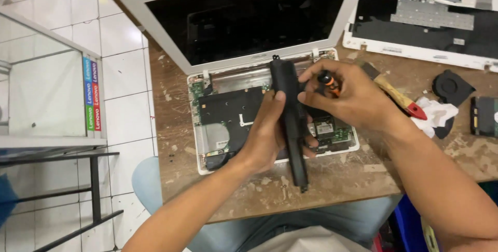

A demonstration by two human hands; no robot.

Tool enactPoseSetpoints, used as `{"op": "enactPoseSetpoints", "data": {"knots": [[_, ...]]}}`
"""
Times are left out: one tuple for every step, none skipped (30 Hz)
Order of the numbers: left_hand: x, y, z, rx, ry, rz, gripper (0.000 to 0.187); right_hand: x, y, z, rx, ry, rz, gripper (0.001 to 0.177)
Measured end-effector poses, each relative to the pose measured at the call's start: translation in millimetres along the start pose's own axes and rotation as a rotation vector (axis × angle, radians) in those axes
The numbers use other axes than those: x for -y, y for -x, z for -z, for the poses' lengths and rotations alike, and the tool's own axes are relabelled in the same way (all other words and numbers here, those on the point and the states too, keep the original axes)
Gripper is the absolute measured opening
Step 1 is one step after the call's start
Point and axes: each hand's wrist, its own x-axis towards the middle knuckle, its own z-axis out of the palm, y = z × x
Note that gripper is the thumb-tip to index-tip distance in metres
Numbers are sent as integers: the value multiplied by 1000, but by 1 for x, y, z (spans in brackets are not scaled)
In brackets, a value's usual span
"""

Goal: Removing a battery from an open laptop chassis and cleaning it thoroughly with a cloth

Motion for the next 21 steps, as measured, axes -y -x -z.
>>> {"op": "enactPoseSetpoints", "data": {"knots": [[0,2,1,2,-7,24,68,8,3,2,21,-15,-90,24],[0,5,3,4,-15,48,82,17,5,3,43,-32,-180,28],[1,5,7,11,-16,56,82,17,5,13,34,-34,-186,28],[1,5,12,67,12,65,83,17,5,22,40,144,-228,41],[2,7,17,121,42,72,84,17,4,31,51,323,-271,55],[2,7,20,126,45,79,84,10,9,42,47,323,-278,55],[2,9,22,165,91,60,75,4,11,53,-79,363,-227,45],[2,11,25,203,137,41,67,-1,14,63,-205,402,-175,36],[2,10,28,200,139,40,67,-22,12,77,-202,402,-175,36],[3,10,31,211,213,46,70,-43,10,90,-275,506,-144,35],[3,9,34,223,287,54,74,-63,9,104,-350,609,-113,35],[2,8,35,223,288,55,74,-74,5,111,-349,610,-114,35],[2,7,35,233,285,39,79,-86,2,119,-323,644,-180,33],[2,7,36,243,282,24,83,-98,0,127,-297,676,-246,34],[4,7,38,245,284,26,83,-100,0,126,-297,678,-249,34],[6,8,40,276,294,17,81,-102,1,126,-289,657,-222,41],[7,9,42,305,303,7,79,-104,1,125,-279,634,-194,48],[8,10,42,305,305,8,79,-105,3,124,-279,636,-196,48],[8,10,43,330,268,12,83,-105,5,123,-264,670,-142,53],[8,11,43,354,231,16,88,-106,7,122,-249,705,-87,58],[10,11,43,352,231,15,88,-107,17,121,-247,704,-86,58]]}}
